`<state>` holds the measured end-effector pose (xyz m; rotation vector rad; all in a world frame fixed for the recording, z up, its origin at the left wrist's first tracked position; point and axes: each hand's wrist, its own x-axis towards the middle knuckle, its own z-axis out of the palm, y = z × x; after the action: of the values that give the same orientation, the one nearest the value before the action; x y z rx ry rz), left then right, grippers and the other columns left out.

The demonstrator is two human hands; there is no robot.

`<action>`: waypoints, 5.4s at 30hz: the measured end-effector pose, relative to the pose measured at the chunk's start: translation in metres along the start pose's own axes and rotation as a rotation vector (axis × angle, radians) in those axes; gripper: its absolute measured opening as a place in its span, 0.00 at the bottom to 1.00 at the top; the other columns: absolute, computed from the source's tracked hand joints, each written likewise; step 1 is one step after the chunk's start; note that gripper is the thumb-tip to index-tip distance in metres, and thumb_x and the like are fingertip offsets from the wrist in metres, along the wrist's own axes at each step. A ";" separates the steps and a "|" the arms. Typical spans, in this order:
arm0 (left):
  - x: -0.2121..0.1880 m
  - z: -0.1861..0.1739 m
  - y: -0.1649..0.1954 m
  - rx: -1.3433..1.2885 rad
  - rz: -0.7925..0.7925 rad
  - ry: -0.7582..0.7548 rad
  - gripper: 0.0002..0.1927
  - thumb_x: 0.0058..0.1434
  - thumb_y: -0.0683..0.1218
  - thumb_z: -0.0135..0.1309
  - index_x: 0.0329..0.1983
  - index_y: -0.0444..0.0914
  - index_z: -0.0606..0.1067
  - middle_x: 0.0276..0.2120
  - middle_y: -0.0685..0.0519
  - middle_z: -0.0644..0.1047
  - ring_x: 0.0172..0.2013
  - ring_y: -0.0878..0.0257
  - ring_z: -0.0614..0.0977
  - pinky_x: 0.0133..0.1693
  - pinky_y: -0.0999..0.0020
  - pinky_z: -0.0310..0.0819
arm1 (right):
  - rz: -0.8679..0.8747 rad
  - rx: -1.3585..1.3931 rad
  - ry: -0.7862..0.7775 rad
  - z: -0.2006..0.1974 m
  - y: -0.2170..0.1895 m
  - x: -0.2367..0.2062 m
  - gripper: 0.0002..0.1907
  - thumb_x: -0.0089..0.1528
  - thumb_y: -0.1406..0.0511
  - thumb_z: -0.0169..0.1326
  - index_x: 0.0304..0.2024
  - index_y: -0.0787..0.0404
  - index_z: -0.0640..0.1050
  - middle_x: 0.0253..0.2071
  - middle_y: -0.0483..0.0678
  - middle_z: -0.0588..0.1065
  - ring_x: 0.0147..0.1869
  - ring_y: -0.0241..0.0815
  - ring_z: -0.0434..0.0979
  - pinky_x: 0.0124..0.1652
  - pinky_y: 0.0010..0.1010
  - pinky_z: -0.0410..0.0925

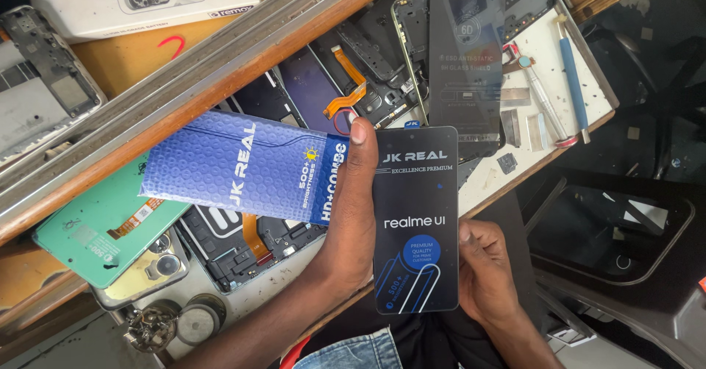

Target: The person installs a battery into a disassembled smartphone chassis, presses it into place, and then attaches the screen assembly. The person handles the battery, chassis, and screen by hand.

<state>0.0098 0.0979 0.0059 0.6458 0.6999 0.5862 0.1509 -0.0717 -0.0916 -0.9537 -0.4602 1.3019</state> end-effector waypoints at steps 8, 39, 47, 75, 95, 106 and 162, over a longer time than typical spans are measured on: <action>0.002 0.000 -0.002 -0.071 -0.014 -0.011 0.40 0.66 0.73 0.37 0.47 0.32 0.75 0.31 0.50 0.78 0.29 0.66 0.81 0.30 0.72 0.79 | -0.003 0.005 0.007 -0.001 0.001 0.000 0.22 0.74 0.59 0.48 0.38 0.72 0.80 0.31 0.54 0.81 0.33 0.36 0.82 0.33 0.27 0.76; 0.001 0.001 -0.001 -0.057 -0.031 0.007 0.41 0.67 0.72 0.36 0.52 0.31 0.75 0.35 0.48 0.79 0.34 0.65 0.83 0.35 0.71 0.82 | 0.001 -0.020 0.013 -0.001 0.002 0.000 0.23 0.74 0.58 0.47 0.37 0.72 0.80 0.31 0.54 0.81 0.33 0.36 0.81 0.33 0.26 0.75; 0.002 0.000 -0.001 -0.059 -0.039 -0.004 0.41 0.66 0.73 0.35 0.51 0.31 0.75 0.35 0.48 0.79 0.34 0.65 0.84 0.36 0.71 0.82 | 0.010 -0.027 0.024 0.001 0.001 0.001 0.23 0.73 0.58 0.48 0.40 0.74 0.80 0.33 0.54 0.81 0.35 0.36 0.82 0.36 0.26 0.75; -0.003 0.001 0.001 -0.219 -0.175 0.046 0.41 0.66 0.74 0.36 0.45 0.34 0.78 0.29 0.51 0.78 0.28 0.64 0.80 0.29 0.69 0.75 | 0.003 0.019 0.042 0.013 0.003 0.001 0.18 0.72 0.60 0.52 0.37 0.71 0.79 0.36 0.52 0.80 0.38 0.37 0.79 0.40 0.28 0.72; -0.001 -0.005 0.004 -0.061 -0.103 0.048 0.46 0.61 0.77 0.33 0.47 0.32 0.76 0.31 0.48 0.79 0.29 0.63 0.83 0.31 0.67 0.81 | 0.049 0.049 -0.003 0.023 -0.002 0.003 0.21 0.73 0.59 0.51 0.34 0.70 0.78 0.34 0.50 0.78 0.38 0.34 0.77 0.38 0.26 0.71; -0.002 -0.002 0.000 -0.108 -0.109 0.070 0.43 0.63 0.76 0.37 0.46 0.32 0.76 0.33 0.47 0.78 0.32 0.62 0.81 0.32 0.67 0.78 | 0.038 0.046 0.023 0.015 0.001 0.000 0.20 0.74 0.61 0.49 0.39 0.75 0.80 0.39 0.55 0.81 0.41 0.38 0.80 0.42 0.29 0.73; -0.004 -0.003 -0.016 0.225 0.137 -0.026 0.53 0.62 0.79 0.28 0.53 0.25 0.73 0.44 0.39 0.79 0.49 0.57 0.81 0.50 0.63 0.77 | 0.173 -0.320 0.010 0.055 -0.036 -0.010 0.32 0.68 0.52 0.46 0.59 0.76 0.69 0.32 0.63 0.82 0.28 0.49 0.86 0.24 0.33 0.75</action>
<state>0.0094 0.0858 -0.0060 0.9142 0.7063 0.6290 0.1280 -0.0623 -0.0301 -1.2890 -0.6008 1.4038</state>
